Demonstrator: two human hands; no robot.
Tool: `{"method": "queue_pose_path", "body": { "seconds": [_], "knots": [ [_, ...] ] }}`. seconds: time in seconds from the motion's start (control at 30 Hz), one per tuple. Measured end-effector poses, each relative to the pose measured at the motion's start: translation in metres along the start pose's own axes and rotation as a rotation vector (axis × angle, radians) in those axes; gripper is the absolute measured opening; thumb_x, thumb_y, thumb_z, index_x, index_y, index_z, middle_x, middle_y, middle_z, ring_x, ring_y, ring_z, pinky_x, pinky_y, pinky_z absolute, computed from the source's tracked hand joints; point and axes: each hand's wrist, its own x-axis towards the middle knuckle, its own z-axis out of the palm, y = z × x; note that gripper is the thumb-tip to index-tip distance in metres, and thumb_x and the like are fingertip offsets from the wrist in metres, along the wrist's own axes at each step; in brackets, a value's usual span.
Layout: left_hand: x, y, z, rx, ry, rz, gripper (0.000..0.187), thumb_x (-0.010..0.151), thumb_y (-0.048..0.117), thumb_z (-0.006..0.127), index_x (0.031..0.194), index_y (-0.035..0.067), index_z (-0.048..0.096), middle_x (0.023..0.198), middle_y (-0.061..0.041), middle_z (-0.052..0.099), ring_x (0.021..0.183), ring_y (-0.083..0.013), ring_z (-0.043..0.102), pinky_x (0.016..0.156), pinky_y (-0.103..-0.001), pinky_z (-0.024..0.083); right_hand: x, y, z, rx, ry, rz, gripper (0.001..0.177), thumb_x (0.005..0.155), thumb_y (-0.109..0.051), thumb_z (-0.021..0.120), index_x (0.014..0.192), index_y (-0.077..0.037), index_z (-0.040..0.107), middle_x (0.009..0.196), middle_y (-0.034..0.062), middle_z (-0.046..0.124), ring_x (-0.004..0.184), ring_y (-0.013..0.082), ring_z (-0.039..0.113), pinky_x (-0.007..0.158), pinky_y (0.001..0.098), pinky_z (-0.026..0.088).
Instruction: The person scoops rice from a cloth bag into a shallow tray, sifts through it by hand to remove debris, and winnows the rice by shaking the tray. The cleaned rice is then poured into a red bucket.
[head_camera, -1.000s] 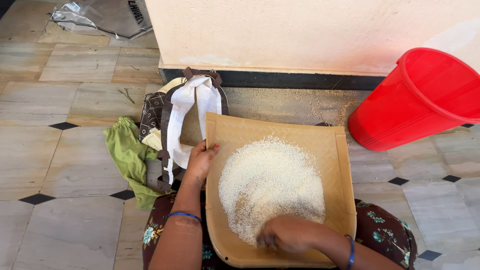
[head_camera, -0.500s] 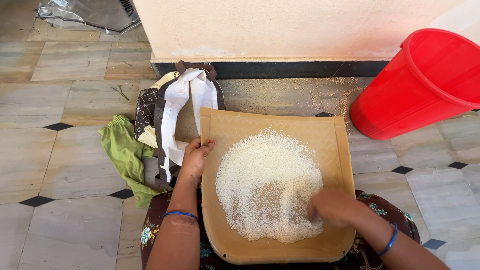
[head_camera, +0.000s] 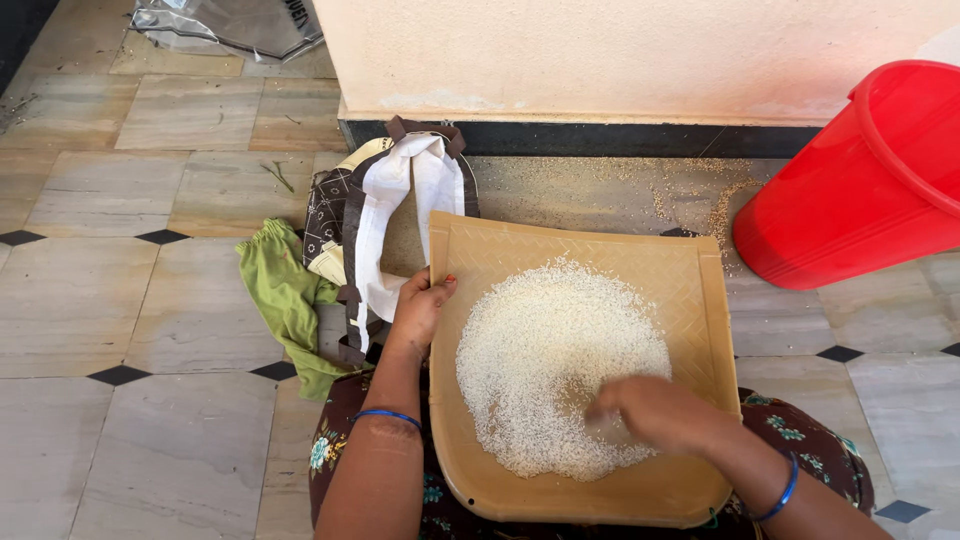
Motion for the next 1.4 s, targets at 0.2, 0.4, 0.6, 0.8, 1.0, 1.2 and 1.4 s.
{"method": "queue_pose_path", "body": {
  "seconds": [0.2,0.4,0.6,0.8,1.0,1.2,1.4],
  "knots": [
    [-0.005,0.009,0.006,0.001,-0.007,-0.021,0.024,0.092,0.011,0.065,0.114,0.003,0.070,0.096,-0.007,0.072,0.082,-0.0156,0.066,0.073,-0.030,0.053,0.004,-0.037,0.022,-0.066,-0.326,-0.038,0.038,0.085,0.002,0.055,0.115,-0.012,0.073,0.121,0.0101,0.073,0.118,0.0239,0.066,0.103,0.0375,0.052],
    [-0.006,0.005,0.004,-0.026,-0.001,-0.004,0.025,0.092,0.011,0.066,0.115,0.002,0.070,0.098,-0.007,0.072,0.085,-0.0164,0.066,0.077,-0.030,0.053,0.037,-0.040,0.008,-0.204,0.373,-0.077,0.076,0.074,0.022,0.042,0.138,-0.013,0.061,0.143,0.0118,0.060,0.134,0.0344,0.051,0.109,0.0454,0.040],
    [-0.002,0.000,0.004,-0.049,-0.022,0.017,0.027,0.093,0.011,0.066,0.117,-0.001,0.071,0.099,-0.008,0.072,0.087,-0.0175,0.065,0.079,-0.032,0.052,0.023,-0.033,-0.015,0.036,0.333,0.079,0.048,0.093,0.003,0.048,0.135,-0.015,0.062,0.142,0.0081,0.060,0.132,0.0256,0.055,0.114,0.0397,0.043],
    [-0.010,0.013,0.011,-0.034,-0.002,-0.042,0.030,0.092,0.013,0.065,0.120,0.003,0.069,0.099,-0.008,0.073,0.087,-0.0183,0.067,0.079,-0.032,0.054,0.018,-0.083,0.010,0.157,-0.250,-0.127,0.037,0.096,-0.001,0.048,0.126,-0.011,0.068,0.127,0.0107,0.070,0.118,0.0250,0.069,0.106,0.0370,0.053],
    [-0.009,0.007,0.007,-0.026,0.001,-0.015,0.029,0.092,0.013,0.067,0.118,0.001,0.071,0.099,-0.009,0.073,0.087,-0.0189,0.067,0.078,-0.033,0.053,0.046,-0.088,0.019,0.038,0.058,-0.210,0.059,0.077,0.014,0.047,0.126,-0.011,0.067,0.141,0.0117,0.060,0.132,0.0300,0.053,0.114,0.0414,0.041],
    [-0.007,0.008,0.009,-0.034,0.011,-0.017,0.030,0.091,0.013,0.068,0.119,0.002,0.071,0.099,-0.008,0.073,0.086,-0.0175,0.066,0.078,-0.032,0.053,0.074,-0.023,-0.012,0.111,0.614,0.098,0.054,0.091,0.010,0.042,0.135,-0.014,0.063,0.146,0.0093,0.056,0.134,0.0283,0.053,0.119,0.0405,0.037],
    [-0.006,0.006,0.009,-0.038,-0.006,-0.025,0.029,0.092,0.014,0.067,0.118,0.002,0.071,0.097,-0.008,0.074,0.083,-0.0174,0.067,0.076,-0.032,0.053,0.072,0.005,-0.021,0.101,0.769,0.282,0.050,0.093,-0.007,0.052,0.140,-0.019,0.061,0.143,0.0105,0.058,0.120,0.0278,0.065,0.108,0.0390,0.053]
  ]
}}
